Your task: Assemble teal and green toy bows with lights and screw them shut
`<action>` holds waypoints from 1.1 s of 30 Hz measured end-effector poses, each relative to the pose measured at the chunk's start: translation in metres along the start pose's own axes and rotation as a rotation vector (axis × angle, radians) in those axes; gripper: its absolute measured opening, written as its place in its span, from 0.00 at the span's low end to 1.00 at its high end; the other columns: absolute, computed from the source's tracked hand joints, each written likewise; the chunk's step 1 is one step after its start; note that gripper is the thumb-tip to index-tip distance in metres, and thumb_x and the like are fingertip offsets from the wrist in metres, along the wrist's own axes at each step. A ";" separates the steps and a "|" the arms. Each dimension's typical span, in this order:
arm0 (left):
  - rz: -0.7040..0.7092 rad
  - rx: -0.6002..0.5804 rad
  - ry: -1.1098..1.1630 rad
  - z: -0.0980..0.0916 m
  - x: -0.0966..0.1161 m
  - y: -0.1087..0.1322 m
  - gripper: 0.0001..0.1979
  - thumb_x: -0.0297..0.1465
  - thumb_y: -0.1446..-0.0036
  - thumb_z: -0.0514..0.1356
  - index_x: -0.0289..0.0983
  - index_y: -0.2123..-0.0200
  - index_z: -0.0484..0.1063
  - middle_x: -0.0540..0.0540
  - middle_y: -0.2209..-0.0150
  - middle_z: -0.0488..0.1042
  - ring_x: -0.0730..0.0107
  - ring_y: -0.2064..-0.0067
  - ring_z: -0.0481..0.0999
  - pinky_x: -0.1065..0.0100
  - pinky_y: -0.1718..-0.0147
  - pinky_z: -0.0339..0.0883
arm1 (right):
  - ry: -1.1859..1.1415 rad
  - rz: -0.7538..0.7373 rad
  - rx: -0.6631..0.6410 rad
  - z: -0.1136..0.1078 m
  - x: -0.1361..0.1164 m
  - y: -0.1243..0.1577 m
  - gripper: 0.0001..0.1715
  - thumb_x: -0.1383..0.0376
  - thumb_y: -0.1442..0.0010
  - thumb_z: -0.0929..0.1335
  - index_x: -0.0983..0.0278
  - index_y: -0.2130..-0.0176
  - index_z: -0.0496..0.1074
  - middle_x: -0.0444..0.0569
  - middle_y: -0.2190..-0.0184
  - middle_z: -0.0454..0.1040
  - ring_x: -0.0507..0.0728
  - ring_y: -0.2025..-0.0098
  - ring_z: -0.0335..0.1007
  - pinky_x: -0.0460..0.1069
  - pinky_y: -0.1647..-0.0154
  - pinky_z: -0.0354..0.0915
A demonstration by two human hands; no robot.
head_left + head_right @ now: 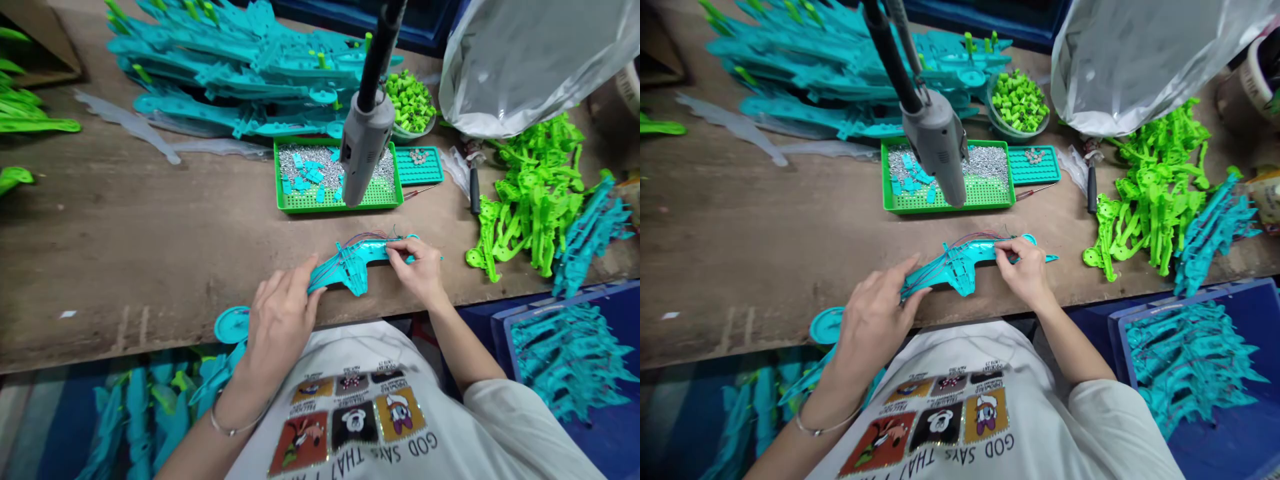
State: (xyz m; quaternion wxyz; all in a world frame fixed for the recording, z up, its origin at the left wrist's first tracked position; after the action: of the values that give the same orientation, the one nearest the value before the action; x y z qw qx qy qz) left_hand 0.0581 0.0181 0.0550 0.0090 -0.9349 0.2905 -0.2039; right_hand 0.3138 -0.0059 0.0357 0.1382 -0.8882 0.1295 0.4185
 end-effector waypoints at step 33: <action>0.119 -0.111 0.182 0.017 -0.037 -0.016 0.41 0.47 0.34 0.61 0.44 0.25 0.49 0.36 0.35 0.71 0.41 0.37 0.70 0.42 0.40 0.67 | 0.405 -0.226 -0.190 -0.003 0.011 -0.032 0.13 0.70 0.37 0.69 0.61 0.53 0.79 0.48 0.59 0.85 0.61 0.55 0.82 0.56 0.50 0.75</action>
State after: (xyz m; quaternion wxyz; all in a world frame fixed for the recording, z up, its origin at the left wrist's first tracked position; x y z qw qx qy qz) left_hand 0.0457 0.0494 0.0281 -0.0569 -0.8927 0.3558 -0.2706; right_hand 0.3333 0.0218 0.0334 0.0711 -0.9718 0.0144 0.2242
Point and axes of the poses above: each hand's wrist, its own y-axis away from the middle knuckle, its own z-axis out of the palm, x = y × z, the point moved 8 cm from there along -y, towards the middle knuckle
